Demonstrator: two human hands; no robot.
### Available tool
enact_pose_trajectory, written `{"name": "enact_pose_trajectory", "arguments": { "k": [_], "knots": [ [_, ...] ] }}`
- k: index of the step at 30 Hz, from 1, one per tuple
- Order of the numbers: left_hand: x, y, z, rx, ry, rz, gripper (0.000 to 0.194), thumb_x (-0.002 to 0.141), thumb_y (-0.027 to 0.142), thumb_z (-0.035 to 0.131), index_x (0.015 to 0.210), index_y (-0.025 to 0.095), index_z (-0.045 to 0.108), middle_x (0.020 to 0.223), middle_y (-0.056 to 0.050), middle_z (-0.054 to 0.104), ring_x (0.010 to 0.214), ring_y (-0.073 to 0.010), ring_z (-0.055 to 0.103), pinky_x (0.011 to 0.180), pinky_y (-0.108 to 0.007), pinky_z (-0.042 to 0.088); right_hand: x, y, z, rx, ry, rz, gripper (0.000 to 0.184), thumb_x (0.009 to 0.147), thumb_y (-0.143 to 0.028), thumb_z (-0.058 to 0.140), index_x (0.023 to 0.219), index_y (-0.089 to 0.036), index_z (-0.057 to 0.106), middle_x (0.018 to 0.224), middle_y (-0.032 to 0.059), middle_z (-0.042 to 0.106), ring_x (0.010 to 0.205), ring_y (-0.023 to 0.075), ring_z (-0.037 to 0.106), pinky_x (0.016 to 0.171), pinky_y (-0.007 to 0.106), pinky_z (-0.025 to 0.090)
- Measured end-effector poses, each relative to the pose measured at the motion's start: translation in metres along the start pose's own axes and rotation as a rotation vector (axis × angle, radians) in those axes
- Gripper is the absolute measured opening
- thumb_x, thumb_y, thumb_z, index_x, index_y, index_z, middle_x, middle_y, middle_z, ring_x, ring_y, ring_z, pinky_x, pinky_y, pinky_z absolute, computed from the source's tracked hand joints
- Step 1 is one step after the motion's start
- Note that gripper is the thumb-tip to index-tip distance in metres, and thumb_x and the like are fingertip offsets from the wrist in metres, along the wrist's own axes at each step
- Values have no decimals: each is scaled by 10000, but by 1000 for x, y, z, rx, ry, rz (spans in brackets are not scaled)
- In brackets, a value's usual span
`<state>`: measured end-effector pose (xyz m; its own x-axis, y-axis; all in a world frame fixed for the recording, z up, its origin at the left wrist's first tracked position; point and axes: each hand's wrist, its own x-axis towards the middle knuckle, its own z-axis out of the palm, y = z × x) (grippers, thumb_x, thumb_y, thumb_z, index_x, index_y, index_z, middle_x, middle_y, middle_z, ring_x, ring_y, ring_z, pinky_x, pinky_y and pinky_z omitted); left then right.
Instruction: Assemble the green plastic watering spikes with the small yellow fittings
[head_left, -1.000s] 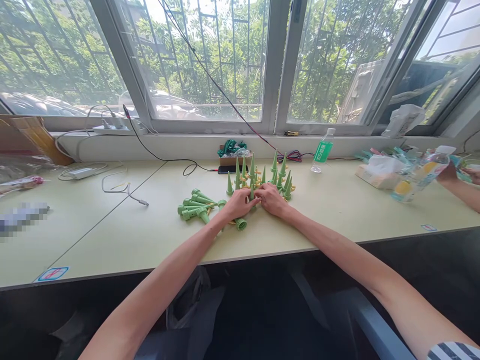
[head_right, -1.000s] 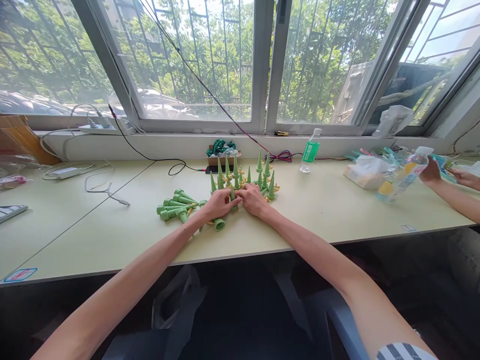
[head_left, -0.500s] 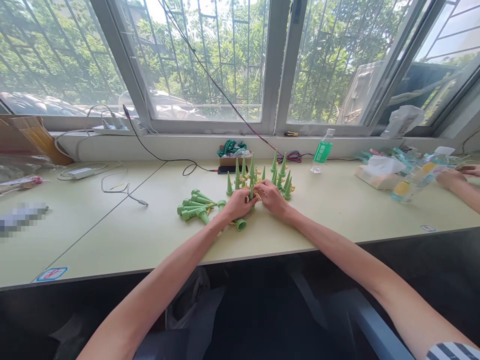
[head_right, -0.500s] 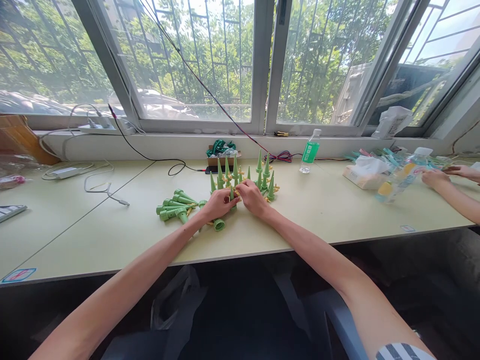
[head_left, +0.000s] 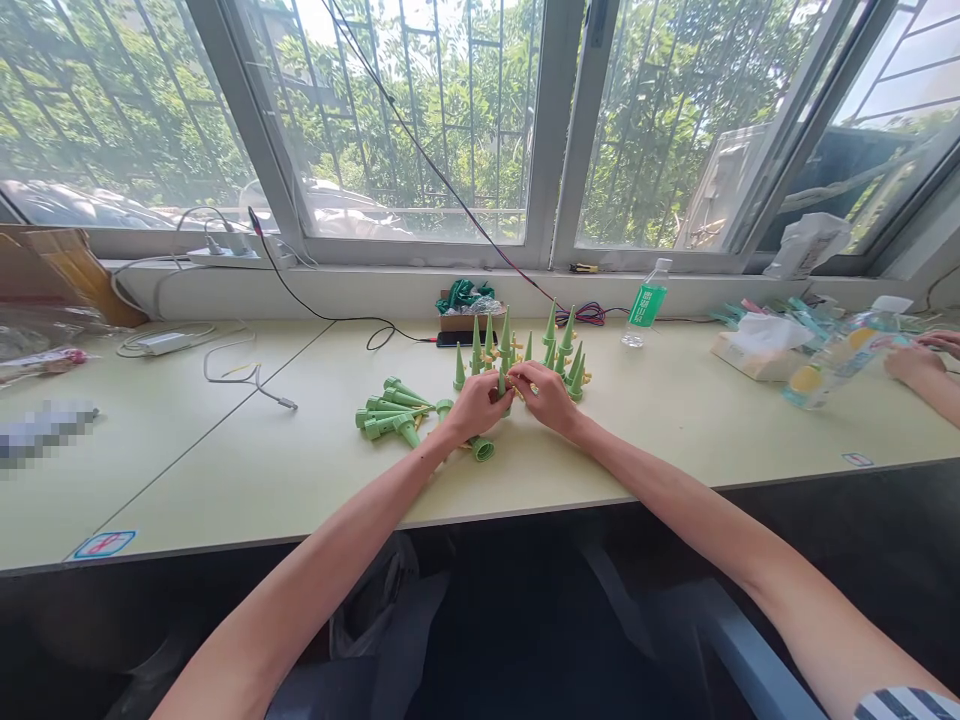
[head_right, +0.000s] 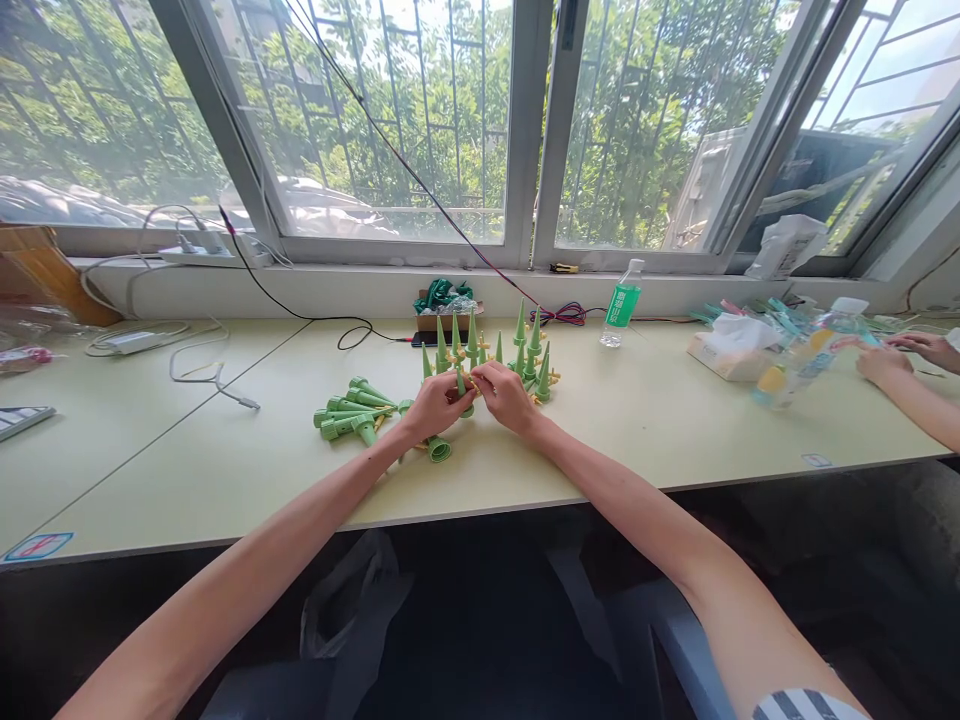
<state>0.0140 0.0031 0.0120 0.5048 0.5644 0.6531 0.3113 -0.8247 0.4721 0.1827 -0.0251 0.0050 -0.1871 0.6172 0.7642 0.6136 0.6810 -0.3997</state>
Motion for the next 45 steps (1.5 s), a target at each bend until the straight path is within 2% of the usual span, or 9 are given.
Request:
{"name": "enact_pose_trajectory", "arguments": {
  "k": [11, 23, 33, 45],
  "knots": [
    [-1, 2, 0, -29, 9, 29, 231, 851, 226, 549, 634, 166, 495, 657, 3, 513, 543, -93, 400, 494, -239, 338, 0, -1, 0, 15, 16, 22, 187, 965, -295, 485, 903, -201, 634, 912, 71, 660, 804, 185, 601, 743, 312, 477],
    [0, 0, 1, -3, 70, 23, 155, 826, 167, 556, 673, 167, 531, 676, 4, 530, 532, -87, 428, 507, -236, 363, 0, 3, 1, 34, 32, 52, 155, 942, -273, 510, 905, -188, 634, 916, 70, 657, 761, 171, 602, 729, 304, 485],
    [0, 1, 0, -34, 59, -9, 173, 842, 213, 562, 681, 170, 516, 685, -3, 520, 523, -86, 416, 490, -228, 360, 0, 1, 0, 48, 80, 105, 160, 918, -294, 523, 895, -186, 638, 882, 64, 674, 731, 167, 605, 711, 305, 498],
    [-1, 3, 1, -35, 68, -26, 199, 844, 272, 597, 684, 169, 539, 661, -1, 538, 506, -87, 427, 507, -240, 380, 1, -3, -2, 68, 80, 149, 182, 907, -330, 531, 866, -180, 626, 831, 57, 673, 685, 159, 595, 673, 296, 493]
  ]
}}
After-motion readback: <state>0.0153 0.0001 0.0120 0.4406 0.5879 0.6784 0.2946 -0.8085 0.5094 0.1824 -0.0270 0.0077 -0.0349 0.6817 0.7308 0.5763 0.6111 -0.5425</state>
